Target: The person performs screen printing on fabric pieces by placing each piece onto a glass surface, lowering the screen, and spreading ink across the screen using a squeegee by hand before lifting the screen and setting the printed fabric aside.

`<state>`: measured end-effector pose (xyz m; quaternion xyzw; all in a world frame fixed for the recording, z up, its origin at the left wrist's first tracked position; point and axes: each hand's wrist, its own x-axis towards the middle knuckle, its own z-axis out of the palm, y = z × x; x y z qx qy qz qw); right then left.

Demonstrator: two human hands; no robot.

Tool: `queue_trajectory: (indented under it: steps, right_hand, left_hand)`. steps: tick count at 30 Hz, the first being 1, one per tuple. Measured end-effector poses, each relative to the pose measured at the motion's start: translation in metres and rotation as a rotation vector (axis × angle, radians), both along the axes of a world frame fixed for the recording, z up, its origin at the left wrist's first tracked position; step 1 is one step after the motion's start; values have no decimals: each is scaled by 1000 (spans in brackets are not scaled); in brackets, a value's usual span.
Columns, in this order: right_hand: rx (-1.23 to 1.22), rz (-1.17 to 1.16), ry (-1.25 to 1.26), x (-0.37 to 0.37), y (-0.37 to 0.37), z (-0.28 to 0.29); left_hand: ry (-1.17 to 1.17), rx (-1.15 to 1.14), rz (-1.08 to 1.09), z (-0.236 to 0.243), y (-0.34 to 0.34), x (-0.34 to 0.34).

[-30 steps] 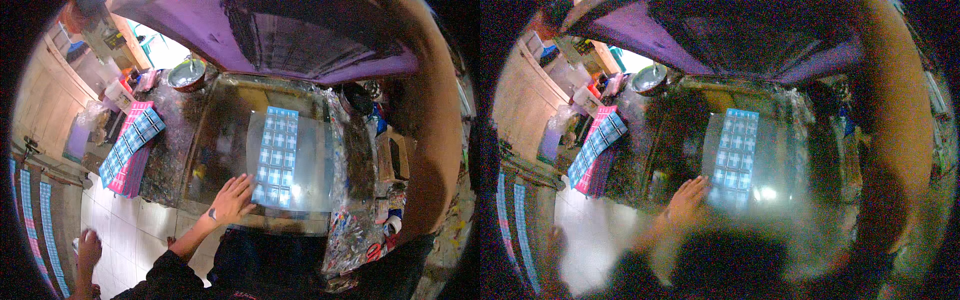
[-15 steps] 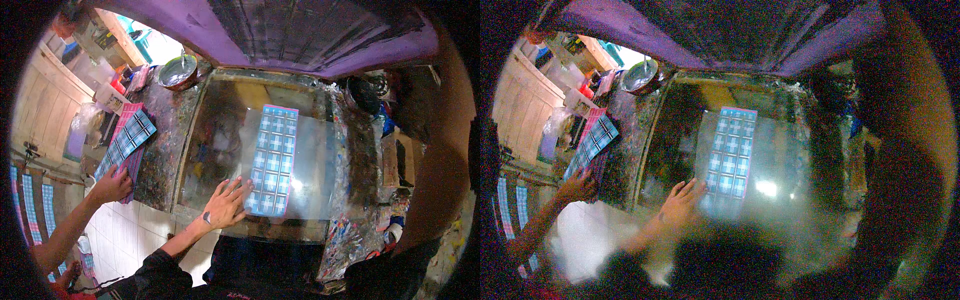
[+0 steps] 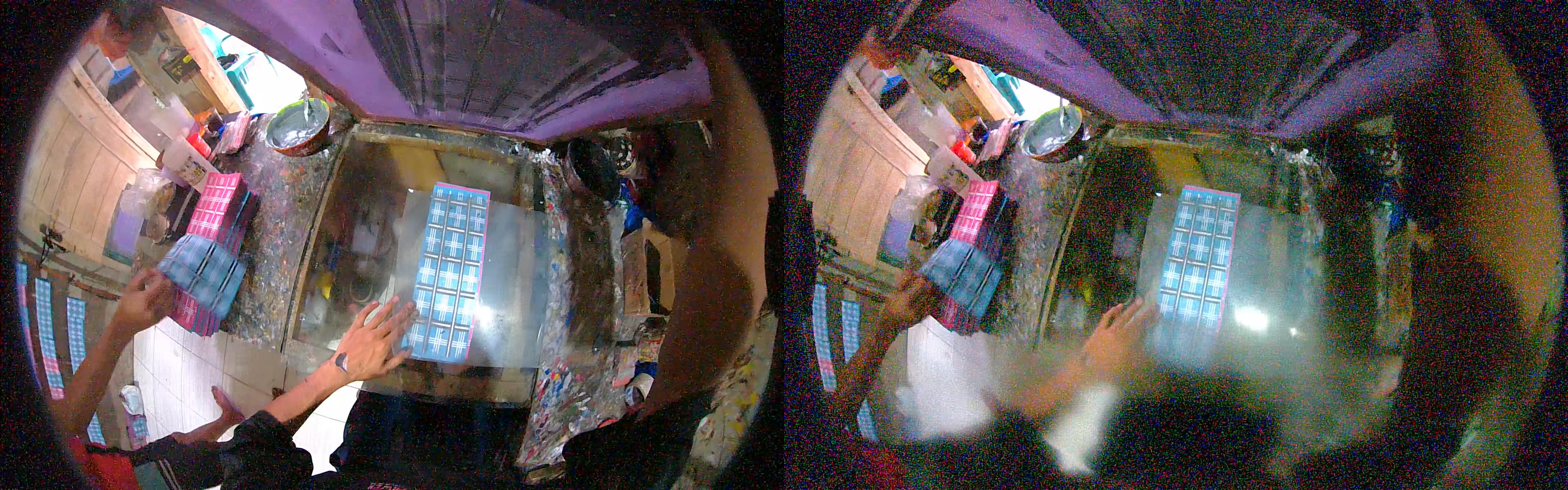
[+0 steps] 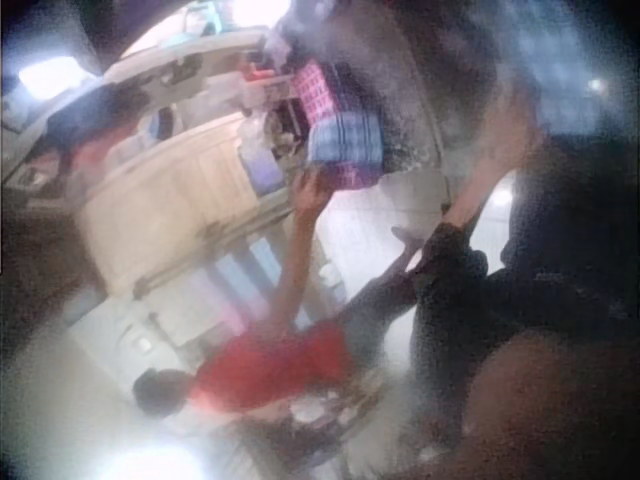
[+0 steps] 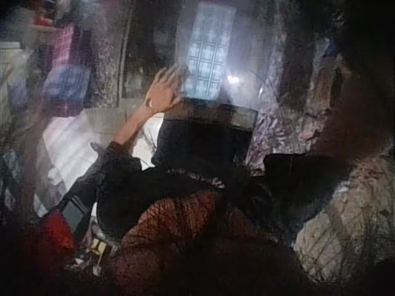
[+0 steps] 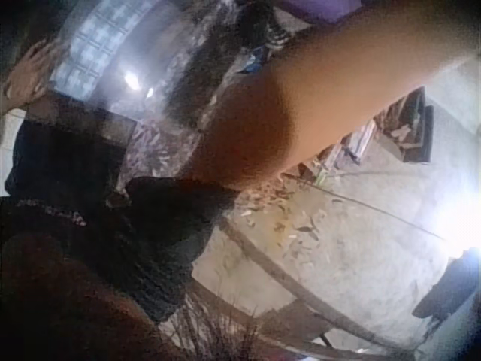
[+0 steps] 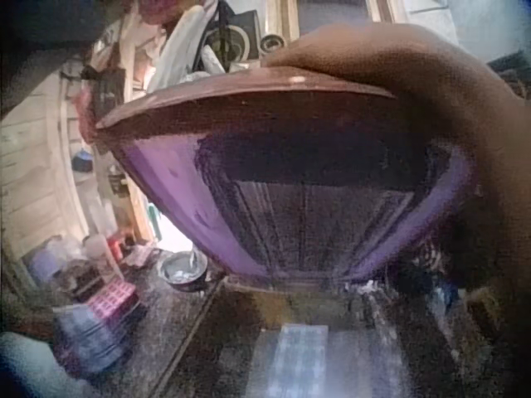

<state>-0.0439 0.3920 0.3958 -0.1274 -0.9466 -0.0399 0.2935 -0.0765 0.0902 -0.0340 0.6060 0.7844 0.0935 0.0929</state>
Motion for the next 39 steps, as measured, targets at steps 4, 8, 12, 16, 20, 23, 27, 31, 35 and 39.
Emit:
queue_trajectory:
  steps: [4, 8, 12, 16, 20, 23, 27, 31, 35, 39]
  right_hand:
    - [-12, 3, -10, -6, -3, 5]
    - [-26, 26, -24, -17, -4, 8]
    - [-25, 10, -38, -16, -12, 18]
    - [-54, 37, -60, -26, -19, 20]
    - [-44, 1, -83, -27, -21, 30]
    - [-80, 4, -145, -22, -37, 28]
    - [172, -37, -141, 10, -65, 9]
    - [-74, -100, -74, 48, -117, -58]
    - [33, 187, -125, 115, -156, -200]
    - [-318, 298, -413, 139, -173, -248]
  left_hand:
    - [25, -15, -14, -8, -2, -2]
    - [10, 22, 6, -12, -6, -1]
    - [34, 44, -29, -7, -1, -1]
    - [27, 50, -27, -10, -9, 1]
    - [-25, 251, 153, 8, -4, 15]
    - [-227, 428, 201, 36, 50, 64]
    - [-1085, 647, 40, 82, 116, 101]
    - [-1162, 1207, 378, 142, 27, 65]
    - [-1402, 1239, 669, 104, -52, 79]
    - [-1736, 915, 852, 48, -96, 104]
